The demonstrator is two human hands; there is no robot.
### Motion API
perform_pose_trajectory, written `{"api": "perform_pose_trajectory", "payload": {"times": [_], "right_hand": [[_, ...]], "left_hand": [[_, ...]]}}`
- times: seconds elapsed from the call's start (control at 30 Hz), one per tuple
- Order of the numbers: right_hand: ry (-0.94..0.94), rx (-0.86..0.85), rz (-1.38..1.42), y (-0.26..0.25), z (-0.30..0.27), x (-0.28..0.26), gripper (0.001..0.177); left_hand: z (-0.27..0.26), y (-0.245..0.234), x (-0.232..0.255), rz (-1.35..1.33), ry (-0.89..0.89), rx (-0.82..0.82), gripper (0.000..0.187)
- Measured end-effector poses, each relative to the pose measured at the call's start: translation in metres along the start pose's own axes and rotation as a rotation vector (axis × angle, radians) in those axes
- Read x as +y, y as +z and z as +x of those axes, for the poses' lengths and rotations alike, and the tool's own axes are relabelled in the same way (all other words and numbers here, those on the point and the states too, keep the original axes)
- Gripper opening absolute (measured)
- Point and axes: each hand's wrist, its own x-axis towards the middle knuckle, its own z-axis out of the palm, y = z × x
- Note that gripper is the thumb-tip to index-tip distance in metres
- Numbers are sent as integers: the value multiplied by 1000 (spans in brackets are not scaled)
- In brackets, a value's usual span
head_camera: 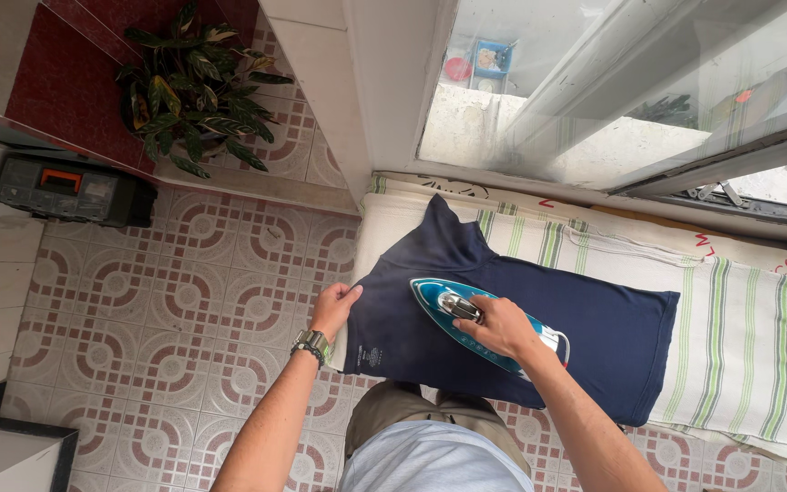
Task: The person irons a dark blue t-shirt on a small ironing board placed near a window. They repeatedly smooth the fabric, use a steam iron on both sides, and fold the shirt at the end.
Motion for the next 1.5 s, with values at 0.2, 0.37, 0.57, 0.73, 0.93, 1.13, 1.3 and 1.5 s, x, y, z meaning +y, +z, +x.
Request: {"api": "perform_pose_trajectory", "payload": {"times": [0.2, 0.37, 0.57, 0.73, 0.93, 1.13, 1.3, 1.5], "right_hand": [[-65, 27, -23, 17, 30, -46, 45], [-48, 71, 43, 20, 34, -63, 45], [91, 34, 96, 4, -21, -14, 45], [143, 19, 25, 13, -35, 14, 48], [52, 41, 67, 23, -8, -19, 43], [-28, 117, 70, 26, -3, -48, 39], [184, 179, 131, 23, -32, 6, 40], [427, 294, 255, 13, -60, 63, 47]], "left_hand": [[-1, -1, -12, -71, -7, 41, 26], [3, -10, -10, 166, 102, 169, 19], [65, 9, 45, 143, 295, 57, 23], [99, 45, 87, 370, 314, -91, 38], [125, 47, 96, 473, 373, -117, 29], [92, 68, 123, 607, 455, -157, 35], [99, 87, 113, 546, 474, -20, 17], [58, 116, 154, 499, 954, 56, 9]]}}
